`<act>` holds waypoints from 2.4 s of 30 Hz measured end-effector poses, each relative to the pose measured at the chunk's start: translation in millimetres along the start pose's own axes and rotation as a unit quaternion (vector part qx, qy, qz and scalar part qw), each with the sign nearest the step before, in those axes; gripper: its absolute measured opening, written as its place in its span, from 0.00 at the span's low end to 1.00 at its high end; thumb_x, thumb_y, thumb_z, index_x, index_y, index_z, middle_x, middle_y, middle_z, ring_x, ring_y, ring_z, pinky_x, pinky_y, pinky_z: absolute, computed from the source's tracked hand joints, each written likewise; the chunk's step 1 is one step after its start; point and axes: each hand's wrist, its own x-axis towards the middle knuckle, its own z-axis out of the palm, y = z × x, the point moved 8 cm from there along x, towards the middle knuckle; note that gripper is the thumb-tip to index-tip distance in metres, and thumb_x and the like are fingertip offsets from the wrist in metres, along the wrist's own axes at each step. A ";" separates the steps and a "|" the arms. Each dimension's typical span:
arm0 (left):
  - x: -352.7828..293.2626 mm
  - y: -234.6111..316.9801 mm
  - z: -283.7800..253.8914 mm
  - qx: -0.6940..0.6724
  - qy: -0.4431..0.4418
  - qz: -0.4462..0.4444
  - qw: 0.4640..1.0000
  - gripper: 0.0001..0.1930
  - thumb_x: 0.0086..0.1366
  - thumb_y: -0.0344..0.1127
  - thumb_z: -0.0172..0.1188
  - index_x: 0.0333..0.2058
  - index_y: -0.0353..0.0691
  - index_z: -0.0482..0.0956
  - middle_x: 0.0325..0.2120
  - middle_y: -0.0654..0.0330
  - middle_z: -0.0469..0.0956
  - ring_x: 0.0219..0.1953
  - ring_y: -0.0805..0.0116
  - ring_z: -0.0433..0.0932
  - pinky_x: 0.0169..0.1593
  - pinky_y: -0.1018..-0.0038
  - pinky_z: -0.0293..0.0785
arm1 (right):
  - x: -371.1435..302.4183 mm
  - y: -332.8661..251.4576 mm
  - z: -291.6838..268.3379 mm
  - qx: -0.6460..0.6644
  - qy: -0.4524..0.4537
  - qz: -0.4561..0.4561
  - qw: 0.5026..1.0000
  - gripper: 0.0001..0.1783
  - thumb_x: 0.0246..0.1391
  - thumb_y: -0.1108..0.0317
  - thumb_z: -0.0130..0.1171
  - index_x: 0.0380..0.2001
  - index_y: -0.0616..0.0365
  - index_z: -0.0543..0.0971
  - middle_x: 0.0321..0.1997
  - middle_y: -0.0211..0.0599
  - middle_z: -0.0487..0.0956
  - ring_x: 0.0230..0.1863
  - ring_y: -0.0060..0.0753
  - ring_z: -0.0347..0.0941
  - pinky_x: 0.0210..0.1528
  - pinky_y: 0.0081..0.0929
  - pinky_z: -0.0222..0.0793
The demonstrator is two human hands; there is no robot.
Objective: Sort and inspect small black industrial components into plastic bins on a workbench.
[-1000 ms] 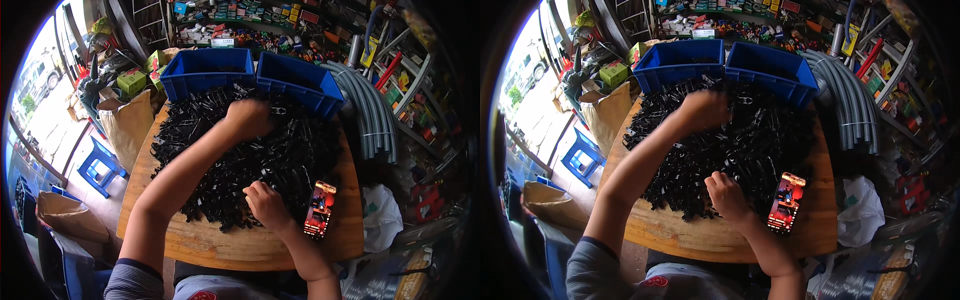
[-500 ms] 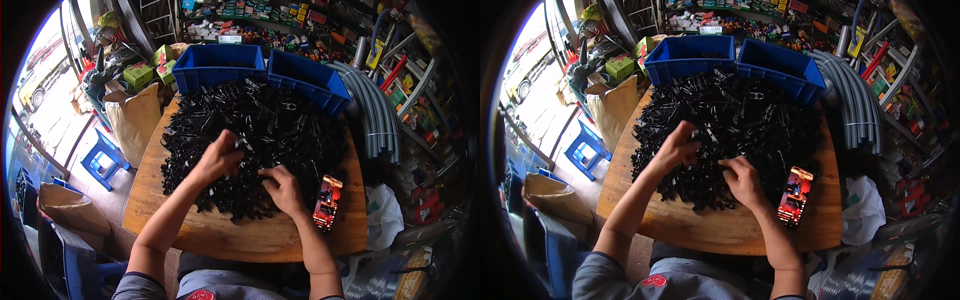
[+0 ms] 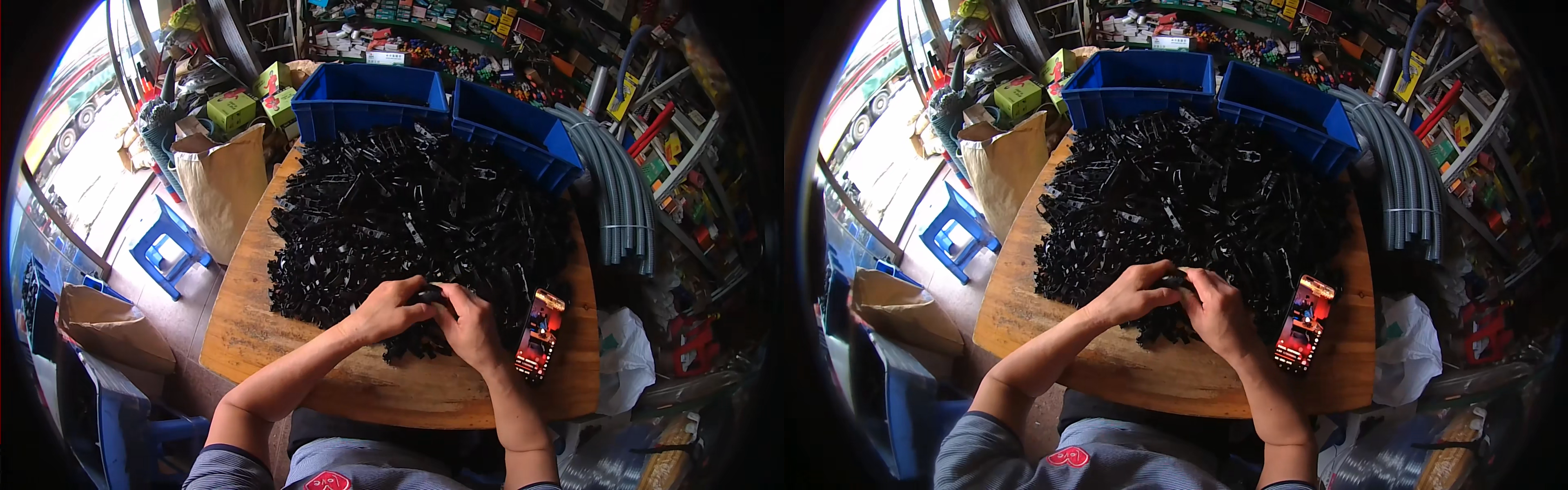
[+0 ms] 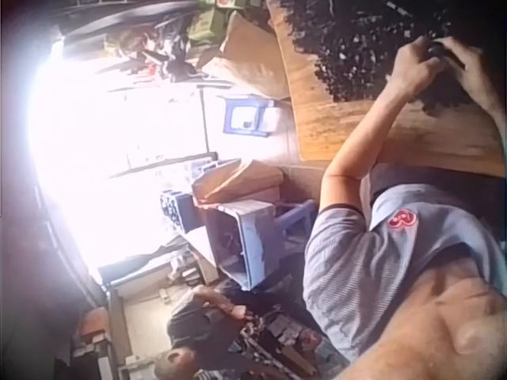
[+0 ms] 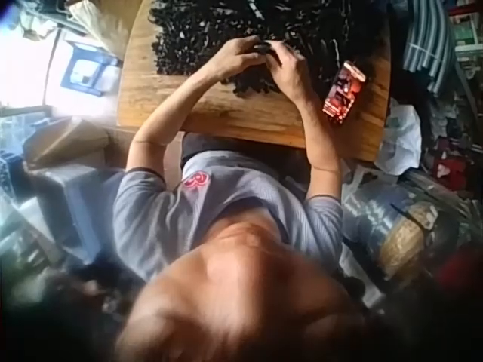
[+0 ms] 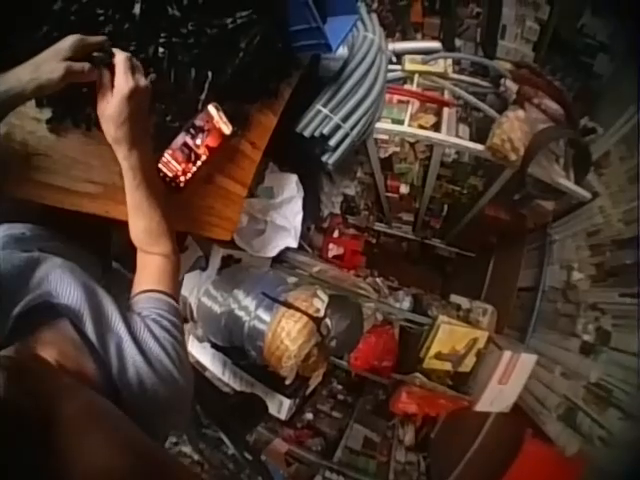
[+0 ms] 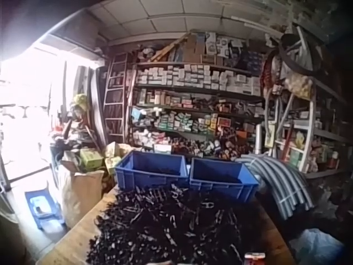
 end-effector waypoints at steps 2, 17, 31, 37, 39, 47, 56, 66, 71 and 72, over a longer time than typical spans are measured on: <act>-0.7 3.0 -2.9 -0.005 0.010 0.004 1.000 0.13 0.55 0.38 0.60 0.33 0.35 0.72 0.23 0.54 0.74 0.26 0.73 0.73 0.32 0.72 0.69 | 0.2 -1.6 -2.0 -0.041 0.000 -0.027 0.999 0.15 0.50 0.79 0.58 0.43 0.62 0.73 0.32 0.37 0.77 0.33 0.27 0.75 0.37 0.19 0.70; -8.8 27.8 -18.4 0.198 0.142 0.140 0.960 0.12 0.49 0.36 0.66 0.24 0.38 0.71 0.16 0.53 0.73 0.19 0.52 0.73 0.22 0.70 0.68 | -5.3 22.3 -12.5 0.336 0.080 0.193 0.918 0.09 0.51 0.70 0.62 0.27 0.63 0.73 0.25 0.33 0.77 0.27 0.21 0.76 0.31 0.17 0.75; -13.1 36.7 -17.2 0.304 0.124 0.179 0.928 0.12 0.45 0.37 0.64 0.24 0.42 0.71 0.14 0.57 0.73 0.19 0.56 0.75 0.22 0.65 0.69 | -6.8 20.5 -9.2 0.268 0.013 0.207 0.941 0.10 0.50 0.70 0.63 0.24 0.62 0.72 0.22 0.31 0.77 0.23 0.16 0.74 0.25 0.14 0.72; -14.1 32.2 -14.7 0.325 0.127 0.181 0.920 0.12 0.42 0.37 0.63 0.25 0.42 0.71 0.14 0.58 0.73 0.20 0.57 0.76 0.22 0.64 0.70 | -8.3 16.2 -7.7 0.232 0.001 0.211 0.950 0.11 0.49 0.70 0.63 0.21 0.60 0.71 0.21 0.30 0.76 0.20 0.14 0.72 0.21 0.11 0.69; -13.7 30.0 -15.4 0.317 0.134 0.171 0.923 0.12 0.42 0.37 0.63 0.25 0.42 0.71 0.14 0.58 0.73 0.19 0.57 0.76 0.22 0.65 0.70 | -8.5 16.5 -8.0 0.233 0.004 0.213 0.949 0.11 0.49 0.70 0.63 0.21 0.60 0.71 0.21 0.30 0.76 0.19 0.14 0.71 0.21 0.11 0.69; -14.6 33.5 -16.2 0.308 0.148 0.190 0.921 0.12 0.42 0.36 0.65 0.21 0.41 0.70 0.12 0.58 0.71 0.17 0.57 0.74 0.20 0.67 0.68 | -9.3 18.2 -8.3 0.248 0.007 0.236 0.939 0.12 0.49 0.70 0.64 0.21 0.60 0.70 0.20 0.30 0.76 0.17 0.13 0.70 0.19 0.11 0.68; -16.5 38.8 -19.1 0.297 0.151 0.203 0.921 0.11 0.41 0.34 0.64 0.21 0.41 0.70 0.13 0.58 0.72 0.17 0.56 0.74 0.20 0.67 0.69 | -5.3 6.4 -4.7 0.203 -0.021 0.170 0.964 0.10 0.53 0.69 0.60 0.33 0.66 0.75 0.25 0.30 0.75 0.20 0.15 0.70 0.24 0.12 0.68; -15.9 36.9 -18.9 0.302 0.143 0.202 0.921 0.11 0.39 0.34 0.65 0.20 0.41 0.70 0.11 0.58 0.70 0.16 0.56 0.73 0.20 0.67 0.68 | -7.1 4.0 0.6 0.205 -0.053 0.165 0.963 0.11 0.58 0.71 0.53 0.40 0.68 0.76 0.27 0.33 0.74 0.22 0.19 0.71 0.25 0.15 0.67; -17.5 37.6 -20.0 0.314 0.132 0.229 0.912 0.11 0.38 0.35 0.63 0.21 0.43 0.71 0.10 0.59 0.69 0.15 0.58 0.73 0.20 0.67 0.68 | -5.1 -10.1 -2.7 0.056 -0.049 0.076 0.994 0.12 0.57 0.69 0.54 0.40 0.67 0.76 0.27 0.32 0.75 0.21 0.19 0.72 0.22 0.16 0.67; -17.6 38.2 -19.2 0.317 0.122 0.240 0.909 0.11 0.38 0.36 0.62 0.22 0.44 0.71 0.10 0.60 0.70 0.15 0.59 0.73 0.20 0.66 0.68 | -4.6 -10.2 -2.0 0.071 -0.056 0.083 0.992 0.12 0.57 0.69 0.54 0.40 0.68 0.76 0.27 0.33 0.74 0.21 0.19 0.71 0.22 0.16 0.67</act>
